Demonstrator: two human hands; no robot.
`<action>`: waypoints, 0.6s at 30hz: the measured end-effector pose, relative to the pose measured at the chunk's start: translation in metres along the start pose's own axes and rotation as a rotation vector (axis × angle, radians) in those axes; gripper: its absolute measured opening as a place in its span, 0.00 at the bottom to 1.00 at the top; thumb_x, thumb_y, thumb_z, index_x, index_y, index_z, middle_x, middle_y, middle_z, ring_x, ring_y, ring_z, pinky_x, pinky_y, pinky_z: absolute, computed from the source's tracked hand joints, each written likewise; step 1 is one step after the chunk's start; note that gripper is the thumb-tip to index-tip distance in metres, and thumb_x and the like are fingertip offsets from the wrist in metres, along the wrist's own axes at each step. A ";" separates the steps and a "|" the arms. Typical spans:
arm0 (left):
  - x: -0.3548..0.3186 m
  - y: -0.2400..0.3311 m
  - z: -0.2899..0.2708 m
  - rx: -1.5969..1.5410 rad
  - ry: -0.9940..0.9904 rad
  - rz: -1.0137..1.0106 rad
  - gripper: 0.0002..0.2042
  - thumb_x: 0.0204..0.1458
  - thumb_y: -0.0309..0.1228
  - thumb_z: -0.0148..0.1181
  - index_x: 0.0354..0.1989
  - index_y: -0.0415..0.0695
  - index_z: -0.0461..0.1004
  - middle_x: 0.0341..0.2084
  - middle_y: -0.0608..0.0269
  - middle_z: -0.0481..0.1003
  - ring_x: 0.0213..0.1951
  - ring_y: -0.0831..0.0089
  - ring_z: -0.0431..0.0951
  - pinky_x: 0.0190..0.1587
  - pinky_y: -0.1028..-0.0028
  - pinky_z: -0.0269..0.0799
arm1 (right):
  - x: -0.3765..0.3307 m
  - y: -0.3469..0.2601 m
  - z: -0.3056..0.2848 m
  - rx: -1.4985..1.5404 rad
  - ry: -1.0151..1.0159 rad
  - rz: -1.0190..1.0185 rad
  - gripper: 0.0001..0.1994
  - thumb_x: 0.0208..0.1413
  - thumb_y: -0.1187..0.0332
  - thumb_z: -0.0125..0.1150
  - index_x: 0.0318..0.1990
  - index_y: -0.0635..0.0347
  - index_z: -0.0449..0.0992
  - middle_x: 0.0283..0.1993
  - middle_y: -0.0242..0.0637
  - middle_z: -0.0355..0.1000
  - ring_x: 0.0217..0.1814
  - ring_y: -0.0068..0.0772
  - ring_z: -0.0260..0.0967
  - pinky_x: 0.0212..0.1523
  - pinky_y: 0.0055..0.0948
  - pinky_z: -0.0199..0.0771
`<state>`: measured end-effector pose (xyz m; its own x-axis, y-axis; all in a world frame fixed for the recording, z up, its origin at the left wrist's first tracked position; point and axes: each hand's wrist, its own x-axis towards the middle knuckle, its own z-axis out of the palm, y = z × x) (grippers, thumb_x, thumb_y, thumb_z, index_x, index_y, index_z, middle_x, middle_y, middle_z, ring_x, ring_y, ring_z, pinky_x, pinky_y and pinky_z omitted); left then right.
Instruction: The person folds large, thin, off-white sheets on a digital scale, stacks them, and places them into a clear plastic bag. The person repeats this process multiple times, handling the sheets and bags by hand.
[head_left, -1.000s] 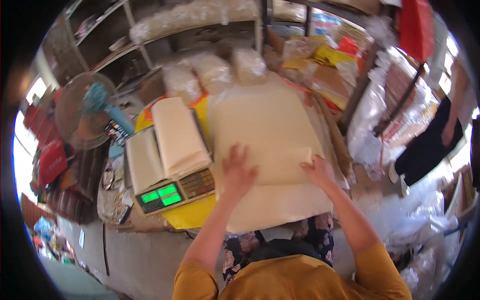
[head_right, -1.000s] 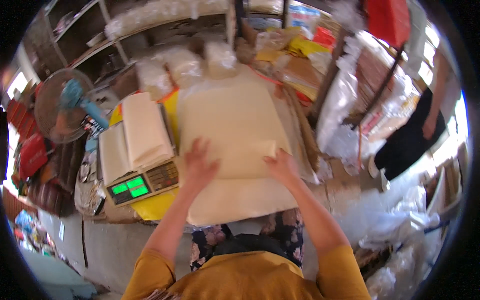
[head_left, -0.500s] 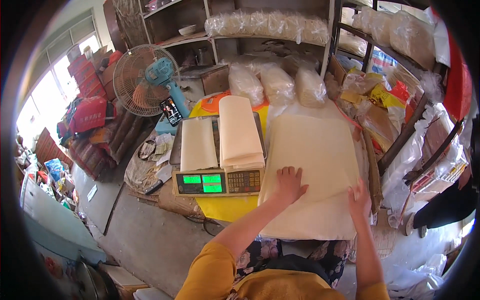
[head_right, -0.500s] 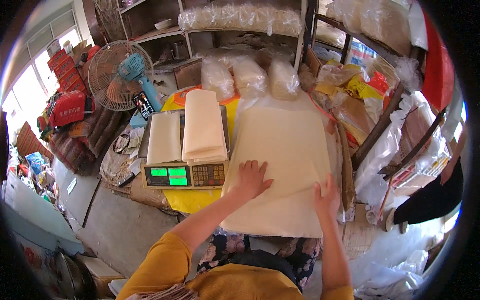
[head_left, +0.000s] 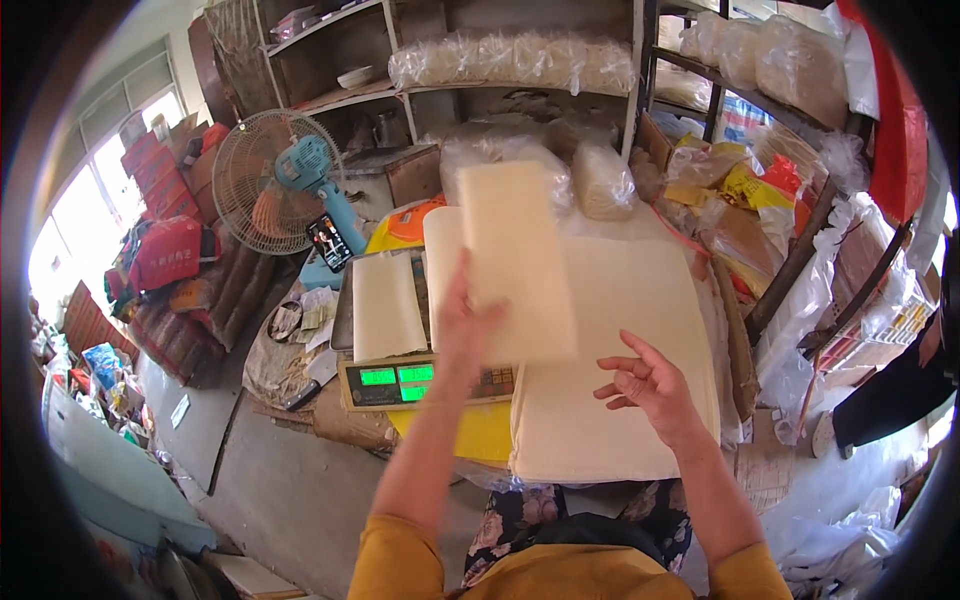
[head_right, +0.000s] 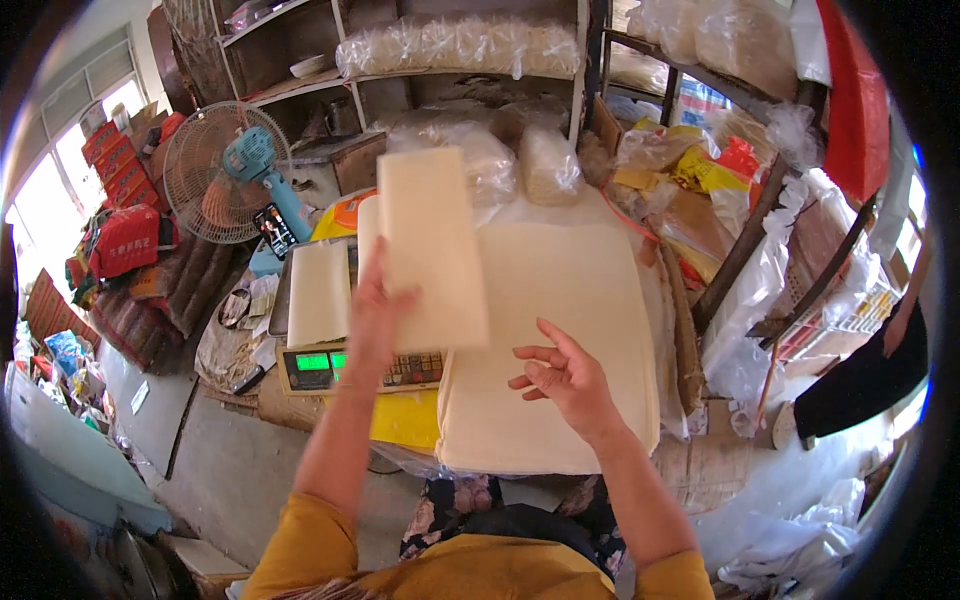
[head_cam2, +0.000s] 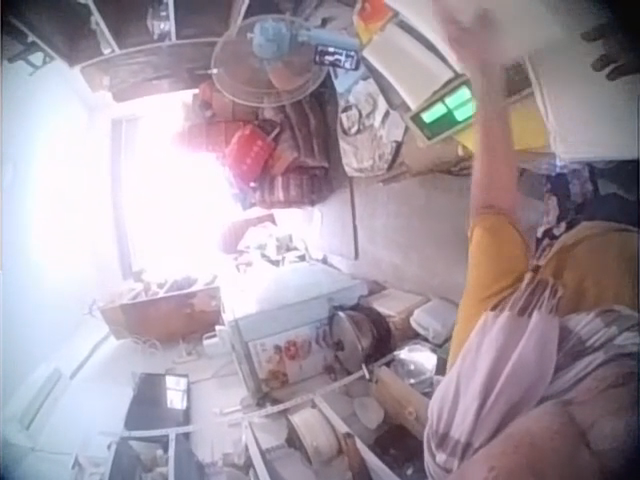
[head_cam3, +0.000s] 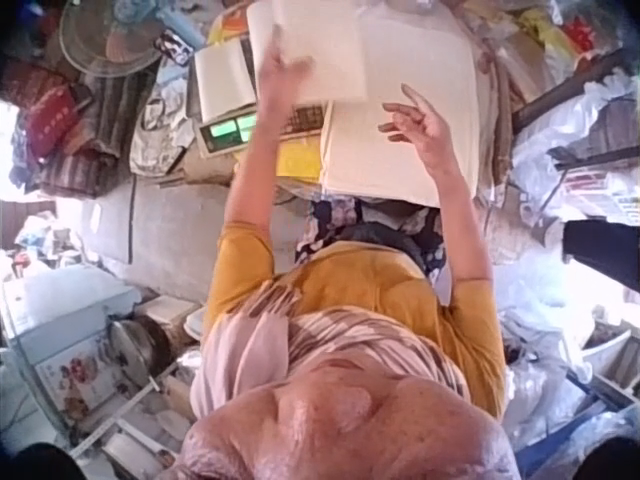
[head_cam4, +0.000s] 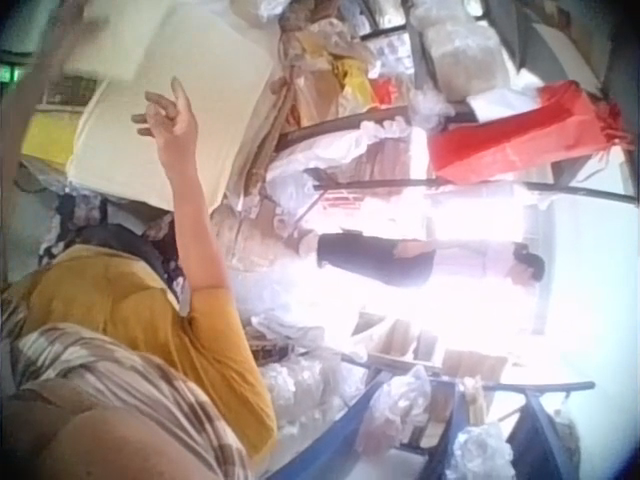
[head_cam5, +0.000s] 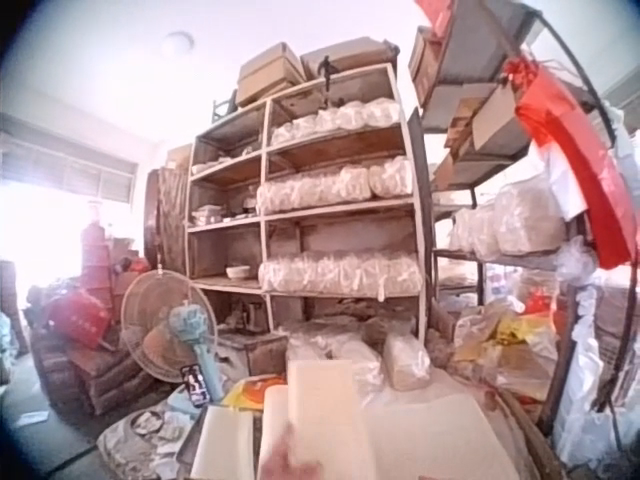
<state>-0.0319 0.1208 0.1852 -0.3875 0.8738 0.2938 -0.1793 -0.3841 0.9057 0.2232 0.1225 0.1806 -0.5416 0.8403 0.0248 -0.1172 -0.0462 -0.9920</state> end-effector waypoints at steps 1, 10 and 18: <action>0.023 0.001 -0.023 0.055 0.062 -0.024 0.38 0.44 0.14 0.52 0.66 0.41 0.46 0.57 0.59 0.63 0.50 0.72 0.70 0.49 0.75 0.70 | -0.001 0.007 -0.001 -0.017 -0.010 0.027 0.30 0.58 0.69 0.53 0.65 0.66 0.48 0.52 0.48 0.67 0.43 0.36 0.74 0.39 0.26 0.75; 0.075 -0.076 -0.106 0.443 0.257 -0.191 0.33 0.41 0.19 0.55 0.61 0.38 0.57 0.41 0.59 0.74 0.37 0.75 0.74 0.39 0.76 0.71 | -0.027 0.059 -0.034 -0.124 0.095 0.195 0.21 0.58 0.73 0.51 0.59 0.67 0.59 0.49 0.47 0.69 0.39 0.34 0.75 0.38 0.26 0.75; 0.029 -0.051 -0.097 0.943 0.500 0.472 0.24 0.46 0.24 0.56 0.56 0.41 0.64 0.41 0.57 0.70 0.44 0.68 0.70 0.43 0.73 0.67 | -0.036 0.083 -0.003 -0.899 -0.013 -0.295 0.06 0.52 0.72 0.57 0.37 0.62 0.76 0.32 0.39 0.74 0.33 0.36 0.73 0.35 0.33 0.73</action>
<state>-0.1212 0.1371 0.1177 -0.5871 0.4080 0.6992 0.7392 -0.0819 0.6685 0.2359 0.0899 0.0969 -0.6027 0.7452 0.2855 0.4318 0.6054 -0.6686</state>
